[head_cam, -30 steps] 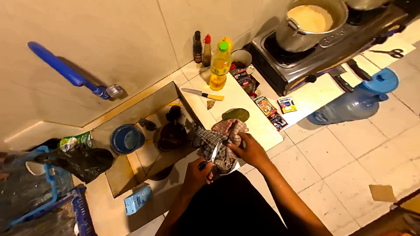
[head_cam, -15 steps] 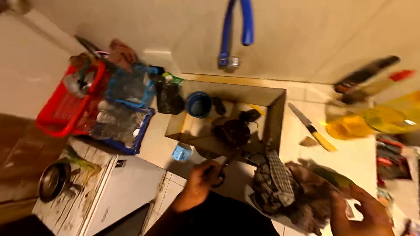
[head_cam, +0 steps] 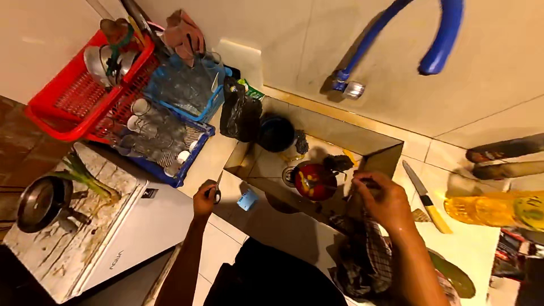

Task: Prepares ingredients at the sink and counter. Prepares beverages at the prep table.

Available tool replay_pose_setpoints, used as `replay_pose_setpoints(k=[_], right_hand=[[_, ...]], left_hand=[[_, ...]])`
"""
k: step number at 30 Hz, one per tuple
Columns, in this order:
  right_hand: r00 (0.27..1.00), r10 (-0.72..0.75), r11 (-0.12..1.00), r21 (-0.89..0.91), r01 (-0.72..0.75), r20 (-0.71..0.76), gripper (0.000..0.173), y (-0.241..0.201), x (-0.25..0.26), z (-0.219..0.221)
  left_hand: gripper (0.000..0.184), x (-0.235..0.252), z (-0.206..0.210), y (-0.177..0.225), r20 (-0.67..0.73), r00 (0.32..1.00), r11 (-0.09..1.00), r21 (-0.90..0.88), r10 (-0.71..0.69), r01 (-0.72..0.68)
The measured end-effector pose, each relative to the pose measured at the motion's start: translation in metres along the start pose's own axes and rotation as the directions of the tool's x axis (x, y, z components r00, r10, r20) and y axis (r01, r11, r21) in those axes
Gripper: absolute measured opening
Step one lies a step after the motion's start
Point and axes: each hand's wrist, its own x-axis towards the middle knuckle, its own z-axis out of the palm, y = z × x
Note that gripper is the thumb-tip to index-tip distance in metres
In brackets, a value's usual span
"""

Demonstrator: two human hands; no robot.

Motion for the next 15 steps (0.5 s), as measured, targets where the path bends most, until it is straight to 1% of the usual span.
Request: replay_pose_setpoints(k=[3,5,7,10,11,12,14,15], right_hand=[[1.000,-0.007,0.999,-0.047,0.006,-0.019,0.029,-0.008,0.039,0.001],[0.999,0.003,0.998,-0.070,-0.005,-0.032,0.028,-0.019,0.059,-0.002],[0.999,0.019,0.996,-0.088,-0.022,-0.041,0.028,-0.031,0.072,-0.003],[0.997,0.075,0.991,-0.108,-0.076,-0.012,0.029,-0.052,0.079,0.010],[0.994,0.112,0.989,-0.100,-0.111,0.004,0.029,-0.062,0.077,0.019],[0.988,0.154,0.984,-0.092,-0.154,-0.003,0.029,-0.070,0.073,0.026],[0.976,0.218,0.972,-0.088,-0.220,-0.028,0.025,-0.066,0.054,0.042],[0.969,0.248,0.964,-0.099,-0.247,-0.004,0.024,-0.060,0.043,0.052]], left_hand=[[0.034,0.000,0.000,-0.007,-0.091,0.972,0.958,0.211,0.217,-0.194],[0.044,-0.004,-0.002,0.000,-0.122,0.944,0.926,0.270,0.306,-0.265],[0.055,-0.008,-0.004,0.006,-0.059,0.951,0.916,0.291,0.304,-0.275],[0.057,-0.013,-0.009,-0.002,0.053,0.979,0.933,0.298,0.195,-0.202],[0.061,-0.015,-0.014,-0.004,0.076,0.977,0.931,0.297,0.200,-0.213],[0.069,-0.014,-0.014,-0.003,0.098,0.962,0.923,0.270,0.256,-0.274],[0.085,-0.014,-0.009,0.010,0.183,0.894,0.893,0.121,0.409,-0.434],[0.091,-0.015,-0.006,0.017,0.228,0.861,0.881,0.023,0.455,-0.472]])
